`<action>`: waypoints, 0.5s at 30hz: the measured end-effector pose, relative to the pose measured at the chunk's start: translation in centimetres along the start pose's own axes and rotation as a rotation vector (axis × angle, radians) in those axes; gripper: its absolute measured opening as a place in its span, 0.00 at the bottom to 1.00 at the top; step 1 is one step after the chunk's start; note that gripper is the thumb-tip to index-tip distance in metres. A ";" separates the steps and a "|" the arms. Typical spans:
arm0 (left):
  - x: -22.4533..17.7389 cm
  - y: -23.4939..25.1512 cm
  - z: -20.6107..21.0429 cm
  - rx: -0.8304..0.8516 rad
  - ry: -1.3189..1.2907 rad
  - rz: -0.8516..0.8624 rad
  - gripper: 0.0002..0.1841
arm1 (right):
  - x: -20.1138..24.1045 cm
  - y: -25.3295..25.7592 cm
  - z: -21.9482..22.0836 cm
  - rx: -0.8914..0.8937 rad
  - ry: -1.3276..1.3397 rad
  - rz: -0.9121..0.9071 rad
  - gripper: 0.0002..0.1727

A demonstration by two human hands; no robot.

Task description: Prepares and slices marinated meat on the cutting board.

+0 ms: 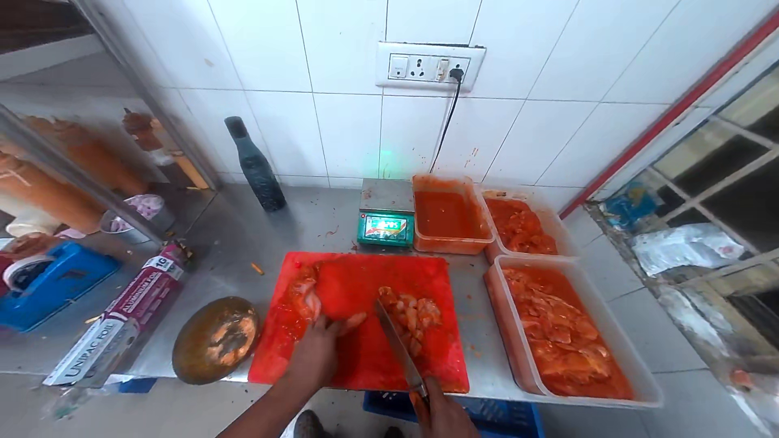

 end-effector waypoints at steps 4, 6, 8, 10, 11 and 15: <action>1.4 -0.2 0.3 -0.089 -0.070 0.000 0.28 | 4.0 2.1 1.4 0.063 -0.131 -0.015 0.23; 1.7 -0.1 0.5 -0.183 -0.080 -0.001 0.25 | 5.4 3.2 2.3 0.080 -0.182 -0.003 0.24; 1.9 0.1 0.6 -0.235 -0.104 0.011 0.22 | 6.2 3.8 3.1 0.088 -0.223 0.010 0.23; 1.9 0.1 0.8 -0.220 -0.132 0.014 0.21 | 6.4 3.4 3.1 0.105 -0.259 0.047 0.22; 2.0 0.2 0.8 -0.200 -0.145 0.007 0.20 | 6.4 2.7 2.8 0.117 -0.273 0.067 0.22; 2.1 0.3 1.0 -0.076 -0.174 0.001 0.20 | 6.7 3.2 3.0 0.132 -0.301 0.077 0.25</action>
Point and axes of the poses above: each hand's wrist, its own y-axis towards the middle knuckle, its own z-axis out of the palm, x = y × z, the point moved 9 cm from there along y, towards the middle knuckle, and after that the axes turned 11 degrees about y, right-handed, at the moved point
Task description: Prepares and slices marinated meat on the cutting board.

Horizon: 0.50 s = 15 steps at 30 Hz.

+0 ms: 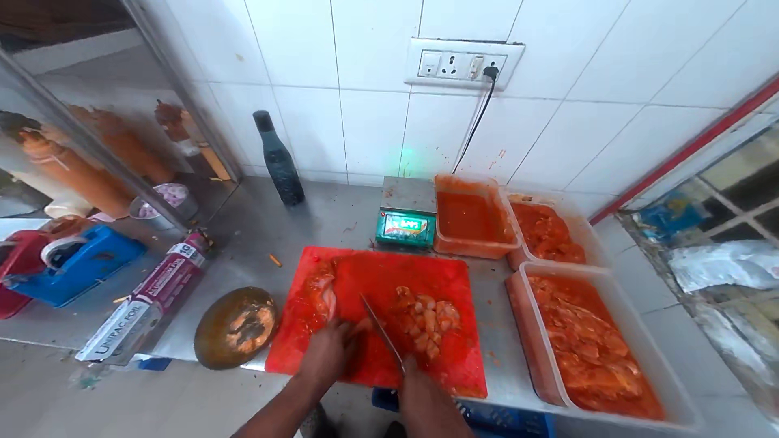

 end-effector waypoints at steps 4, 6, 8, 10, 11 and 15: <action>0.2 -1.1 -0.8 0.021 -0.082 -0.015 0.18 | 2.3 3.3 -0.8 -0.030 0.023 -0.011 0.25; 1.0 -1.7 -2.5 -0.033 -0.176 -0.046 0.17 | 1.1 3.0 -0.6 -0.037 0.076 0.000 0.25; 0.7 -1.2 -4.3 -0.086 -0.264 -0.051 0.18 | -1.2 2.3 -1.1 -0.067 0.124 0.033 0.27; -0.9 -0.1 -5.0 -0.041 -0.300 0.002 0.22 | -3.4 1.6 -1.8 -0.109 0.148 0.060 0.28; -1.8 0.7 -4.5 0.021 -0.295 0.040 0.24 | -4.1 1.3 -2.1 -0.120 0.157 0.064 0.28; -3.0 2.5 -1.2 0.122 -0.116 0.105 0.32 | -4.2 0.6 -3.3 -0.160 0.164 0.063 0.26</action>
Point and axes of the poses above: each hand's wrist, its own y-axis towards the middle knuckle, its own z-axis out of the palm, x = y × z, the point moved 9 cm from there along y, towards the middle knuckle, and after that the axes turned 11 degrees about y, right-handed, at the moved point
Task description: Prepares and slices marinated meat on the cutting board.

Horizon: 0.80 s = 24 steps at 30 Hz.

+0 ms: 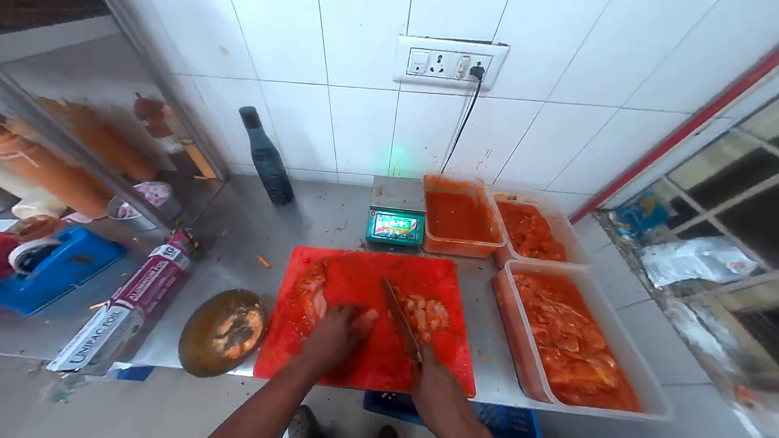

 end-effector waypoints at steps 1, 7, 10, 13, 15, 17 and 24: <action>0.3 -0.2 0.2 -0.029 0.016 -0.013 0.30 | 0.4 -0.1 0.1 0.006 -0.011 -0.014 0.26; 2.1 -1.5 1.4 -0.229 0.034 -0.017 0.20 | 2.7 -0.1 3.1 0.091 -0.116 -0.049 0.22; 2.1 -1.4 1.3 -0.263 -0.007 0.000 0.19 | 2.7 -0.5 3.1 0.114 -0.155 -0.027 0.23; 2.1 -1.3 1.3 -0.255 -0.032 -0.003 0.18 | 2.1 -2.9 2.0 0.181 -0.151 0.012 0.25; 2.0 -1.3 1.4 -0.251 -0.050 0.002 0.18 | 1.5 -4.1 1.8 0.209 -0.138 0.032 0.25; 2.0 -1.1 1.2 -0.259 -0.067 0.022 0.18 | 1.6 -3.9 2.4 0.209 -0.119 0.050 0.24; 2.0 -1.3 1.2 -0.151 -0.064 0.016 0.20 | 5.1 1.6 4.1 0.112 -0.177 0.006 0.25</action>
Point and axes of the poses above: each hand's wrist, its own y-axis towards the middle knuckle, its own z-axis out of the palm, x = y × z, the point moved 9 cm from there along y, towards the middle knuckle, and after that the axes turned 11 degrees about y, right-handed, at the moved point
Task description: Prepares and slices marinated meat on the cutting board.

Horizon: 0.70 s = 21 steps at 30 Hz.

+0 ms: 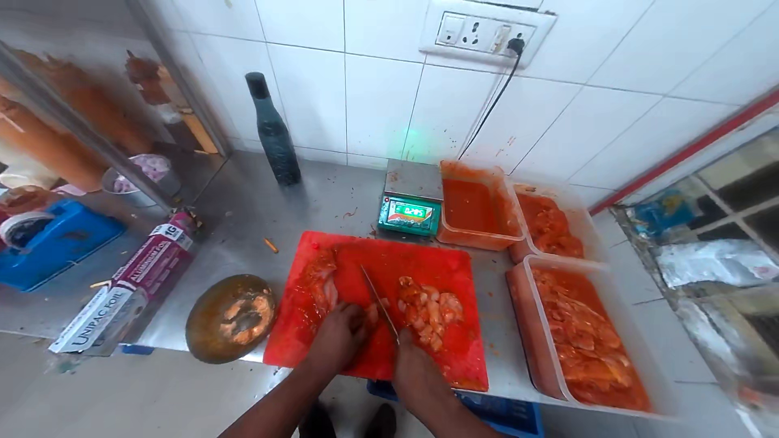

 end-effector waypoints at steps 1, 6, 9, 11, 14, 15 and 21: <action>0.2 -0.1 -0.2 -0.016 0.001 -0.019 0.21 | -0.6 -0.2 -0.4 -0.018 0.021 0.012 0.25; 1.2 -2.0 -0.5 -0.176 -0.038 -0.079 0.23 | -5.3 -1.8 -1.1 -0.069 0.103 0.061 0.27; 1.5 -2.7 -0.7 -0.204 -0.029 -0.093 0.19 | -3.7 -3.5 -0.5 -0.021 0.130 -0.005 0.24; 1.8 -2.6 -0.5 -0.190 -0.031 -0.091 0.17 | -2.1 -3.9 0.7 0.007 0.122 -0.052 0.23; 1.9 -2.1 -0.4 -0.185 -0.019 -0.072 0.16 | -0.9 -3.3 2.2 0.029 0.085 -0.031 0.23; 1.9 -2.0 -0.3 -0.169 -0.013 -0.072 0.16 | -0.7 -3.2 2.3 0.034 0.070 -0.016 0.23; 1.5 -1.6 -0.4 -0.082 -0.034 -0.086 0.17 | -1.9 -6.2 0.6 0.080 -0.008 0.036 0.24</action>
Point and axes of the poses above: each hand's wrist, its own y-axis towards the middle knuckle, its own z-axis out of the palm, x = y × z, the point moved 9 cm from there along y, towards the middle knuckle, and after that the axes turned 11 degrees about y, right-handed, at the moved point
